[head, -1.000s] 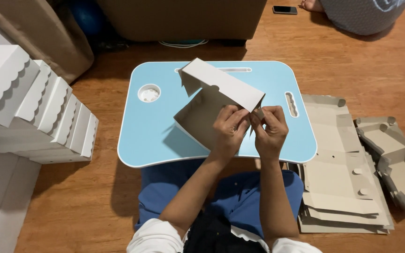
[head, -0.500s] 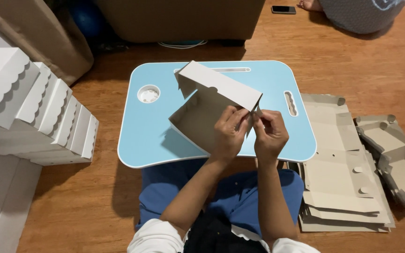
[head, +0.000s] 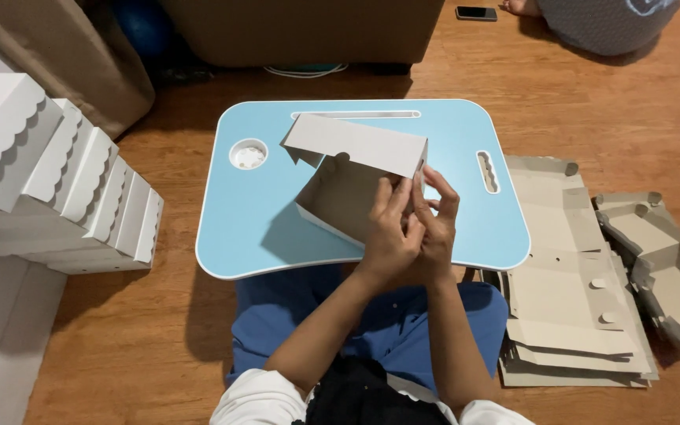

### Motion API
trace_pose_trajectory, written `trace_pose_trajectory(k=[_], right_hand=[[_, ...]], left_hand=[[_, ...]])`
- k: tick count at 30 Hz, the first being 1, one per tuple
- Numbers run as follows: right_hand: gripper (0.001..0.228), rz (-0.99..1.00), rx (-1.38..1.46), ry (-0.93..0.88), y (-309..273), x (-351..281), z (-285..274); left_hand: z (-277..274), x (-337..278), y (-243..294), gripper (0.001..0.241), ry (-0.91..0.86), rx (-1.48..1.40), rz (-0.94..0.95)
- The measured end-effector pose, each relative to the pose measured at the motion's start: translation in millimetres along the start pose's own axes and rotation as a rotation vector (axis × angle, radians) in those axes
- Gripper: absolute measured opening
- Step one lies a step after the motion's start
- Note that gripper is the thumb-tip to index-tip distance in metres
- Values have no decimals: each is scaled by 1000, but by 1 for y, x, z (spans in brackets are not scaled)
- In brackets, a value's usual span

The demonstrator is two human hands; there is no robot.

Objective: Folding and assembling a cardboard box on a small portable table.

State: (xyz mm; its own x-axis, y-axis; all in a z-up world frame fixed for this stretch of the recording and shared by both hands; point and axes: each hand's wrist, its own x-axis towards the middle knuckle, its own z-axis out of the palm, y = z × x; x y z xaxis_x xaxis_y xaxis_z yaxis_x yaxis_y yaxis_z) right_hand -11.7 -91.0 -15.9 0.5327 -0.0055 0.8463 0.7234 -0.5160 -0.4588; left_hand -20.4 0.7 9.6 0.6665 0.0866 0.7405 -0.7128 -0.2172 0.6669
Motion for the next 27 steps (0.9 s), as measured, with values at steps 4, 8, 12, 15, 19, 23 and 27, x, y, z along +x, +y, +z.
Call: trace_pose_trajectory(k=[4, 8, 12, 15, 19, 23, 27], right_hand=[[39, -12, -134, 295, 22, -4, 10], [27, -7, -241, 375, 48, 10, 2], [26, 79, -177, 402, 69, 19, -5], [31, 123, -80, 385, 86, 20, -6], [39, 232, 38, 339, 97, 28, -1], [49, 143, -141, 372, 55, 26, 4], [54, 231, 29, 360, 17, -1, 22]], left_hand=[[9, -11, -16, 71, -235, -33, 94], [-9, -9, -8, 72, -223, -27, 178], [-49, 1, -20, 57, 201, 497, 223], [-71, 7, -49, 79, 314, 628, 145], [-78, 12, -70, 93, 176, 320, -66], [-76, 8, -78, 81, 166, 362, -41], [-79, 8, -63, 67, 277, 443, 8]])
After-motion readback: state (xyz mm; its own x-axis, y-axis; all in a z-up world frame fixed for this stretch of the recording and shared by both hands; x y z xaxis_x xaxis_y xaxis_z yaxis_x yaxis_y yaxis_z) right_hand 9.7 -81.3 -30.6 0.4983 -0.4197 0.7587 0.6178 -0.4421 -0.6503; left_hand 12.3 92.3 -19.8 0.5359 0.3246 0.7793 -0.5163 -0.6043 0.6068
